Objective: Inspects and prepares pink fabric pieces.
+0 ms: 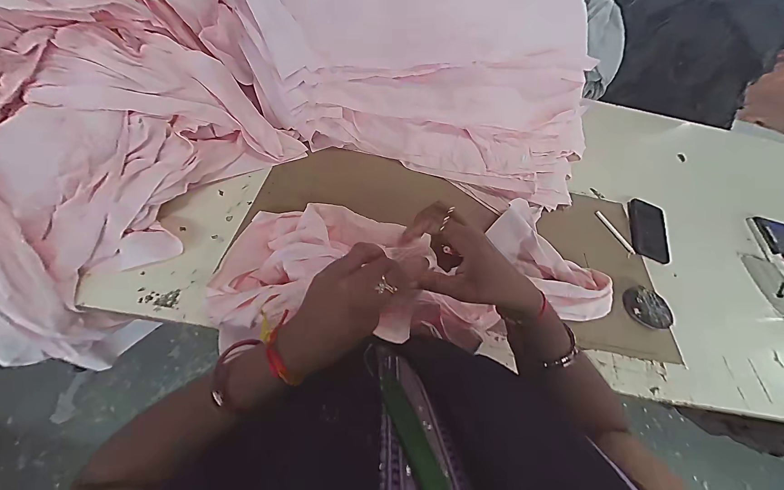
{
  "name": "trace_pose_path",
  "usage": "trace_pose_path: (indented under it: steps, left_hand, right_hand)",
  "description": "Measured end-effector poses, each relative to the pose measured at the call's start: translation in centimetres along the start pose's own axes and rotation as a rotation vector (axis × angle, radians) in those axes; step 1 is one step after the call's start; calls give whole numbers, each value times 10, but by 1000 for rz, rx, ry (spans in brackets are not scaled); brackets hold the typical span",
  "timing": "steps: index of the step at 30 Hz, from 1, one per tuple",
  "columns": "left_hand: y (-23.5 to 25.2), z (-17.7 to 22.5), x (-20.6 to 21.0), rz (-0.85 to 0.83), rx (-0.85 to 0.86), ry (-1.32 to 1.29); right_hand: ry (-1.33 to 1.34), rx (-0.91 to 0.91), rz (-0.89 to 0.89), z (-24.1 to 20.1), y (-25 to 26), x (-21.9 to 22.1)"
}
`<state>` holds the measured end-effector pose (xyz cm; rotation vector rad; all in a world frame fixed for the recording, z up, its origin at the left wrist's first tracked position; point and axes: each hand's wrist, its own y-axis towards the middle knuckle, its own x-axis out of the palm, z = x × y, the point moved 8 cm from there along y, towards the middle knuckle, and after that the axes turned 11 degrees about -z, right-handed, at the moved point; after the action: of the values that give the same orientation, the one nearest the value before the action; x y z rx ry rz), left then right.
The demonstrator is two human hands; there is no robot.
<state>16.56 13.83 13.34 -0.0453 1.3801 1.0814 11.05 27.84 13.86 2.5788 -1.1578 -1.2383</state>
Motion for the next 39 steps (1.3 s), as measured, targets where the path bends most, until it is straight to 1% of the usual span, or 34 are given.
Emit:
trace_pose_path:
  steps: [2, 4, 6, 9, 11, 13, 15, 16, 18, 19, 21, 22, 26, 29, 31, 34, 39]
  left_hand:
    - [-3, 0, 5, -36, -9, -3]
    - [-7, -8, 10, -45, -84, 9]
    - [-10, -18, 17, -93, -168, -13]
    - [-9, -23, 20, -120, -164, -197]
    - [-8, -19, 17, -79, -140, -343]
    - [-6, -20, 11, -35, -165, -442]
    - [-6, -22, 8, -14, -184, -495]
    - [-6, -22, 8, -8, -190, -512]
    - [-9, -20, 8, -4, -189, -513]
    - [-10, -19, 7, -4, -182, -511]
    - [-11, -18, 3, 7, -161, -520]
    - [-11, -18, 1, 18, -158, -524]
    - [-13, -18, -4, 60, -149, -528]
    - [-11, -16, -5, 76, -112, -516]
    - [-10, -13, -7, 90, -89, -456]
    - [-9, -9, -9, 106, -80, -363]
    - [-9, -9, -8, 105, -73, -353]
  right_hand:
    - [69, 0, -71, 4, 3, 9]
    - [41, 12, -40, 4, 0, 15]
    - [-99, 27, 26, -1, -4, 23]
    - [-294, 33, 96, -15, -8, 36]
    - [-290, 7, 88, -25, -11, 37]
    - [-158, -28, 135, -30, -15, 26]
    - [54, -53, 281, -30, -21, 8]
    - [134, -54, 324, -29, -24, -1]
    - [375, -39, 338, -22, -26, -11]
    - [496, -23, 313, -19, -26, -9]
    - [602, 20, 269, -14, -29, 2]
    - [581, 14, 282, -15, -31, 5]
    - [328, -49, 369, -29, -39, 7]
    - [274, -118, 391, -37, -37, 10]
    - [201, -166, 378, -41, -35, 13]
    - [51, -192, 336, -45, -32, 17]
    - [-20, -205, 307, -45, -30, 18]
